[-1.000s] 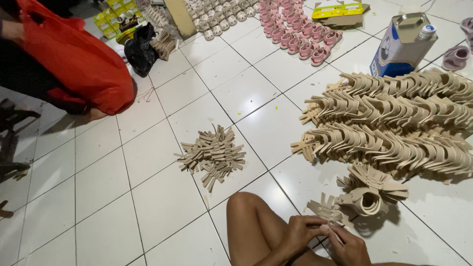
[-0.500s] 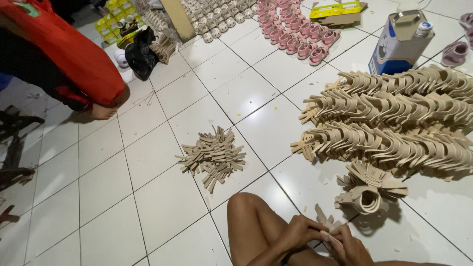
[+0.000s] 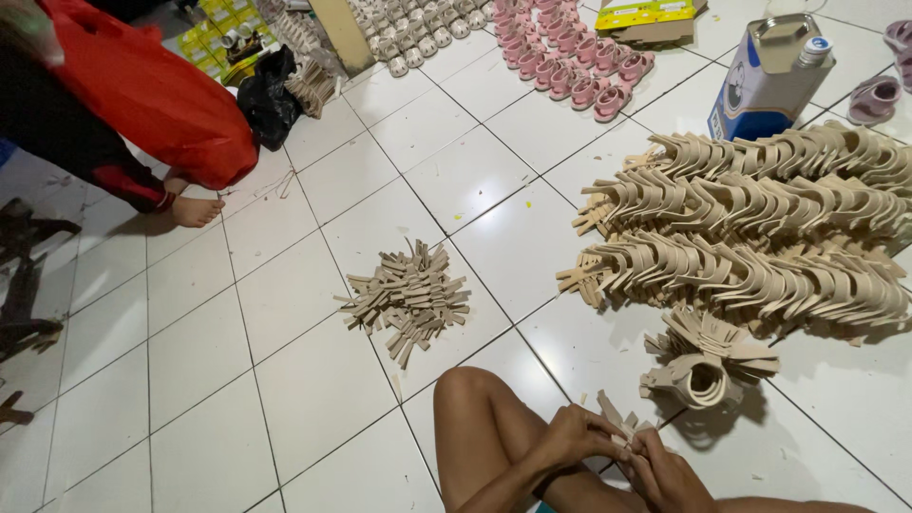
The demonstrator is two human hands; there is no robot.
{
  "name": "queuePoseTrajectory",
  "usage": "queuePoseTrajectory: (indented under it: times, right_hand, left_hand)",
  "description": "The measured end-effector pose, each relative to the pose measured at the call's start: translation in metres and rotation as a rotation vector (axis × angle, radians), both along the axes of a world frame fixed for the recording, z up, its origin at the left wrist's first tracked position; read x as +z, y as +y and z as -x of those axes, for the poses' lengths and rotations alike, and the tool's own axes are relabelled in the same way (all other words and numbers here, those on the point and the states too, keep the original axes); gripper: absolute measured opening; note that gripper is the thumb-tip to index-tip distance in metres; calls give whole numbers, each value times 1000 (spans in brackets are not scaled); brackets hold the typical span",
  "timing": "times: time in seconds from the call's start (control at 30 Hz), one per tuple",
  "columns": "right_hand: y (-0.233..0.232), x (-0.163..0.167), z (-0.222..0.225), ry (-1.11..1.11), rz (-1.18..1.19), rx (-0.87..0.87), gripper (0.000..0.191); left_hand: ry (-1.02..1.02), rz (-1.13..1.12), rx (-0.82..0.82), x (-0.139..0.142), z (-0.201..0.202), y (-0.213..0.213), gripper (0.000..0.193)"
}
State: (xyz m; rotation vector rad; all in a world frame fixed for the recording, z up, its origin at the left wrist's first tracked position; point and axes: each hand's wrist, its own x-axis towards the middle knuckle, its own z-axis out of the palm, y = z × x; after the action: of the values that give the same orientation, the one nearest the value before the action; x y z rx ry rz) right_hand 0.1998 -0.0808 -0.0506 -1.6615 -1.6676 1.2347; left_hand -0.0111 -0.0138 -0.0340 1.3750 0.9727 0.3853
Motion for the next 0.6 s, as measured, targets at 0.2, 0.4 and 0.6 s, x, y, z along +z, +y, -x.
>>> queuePoseTrajectory:
  times: [0.2, 0.4, 0.6]
  right_hand:
    - [-2, -3, 0, 127, -42, -52, 15]
    - [-8, -12, 4, -73, -180, 37, 27]
    - [-6, 7, 29, -1, -256, -310, 42]
  left_hand:
    - [-174, 117, 43, 1, 0, 2, 33]
    - [55, -98, -38, 7, -6, 0, 33]
    - [-156, -150, 200, 8, -18, -6, 24]
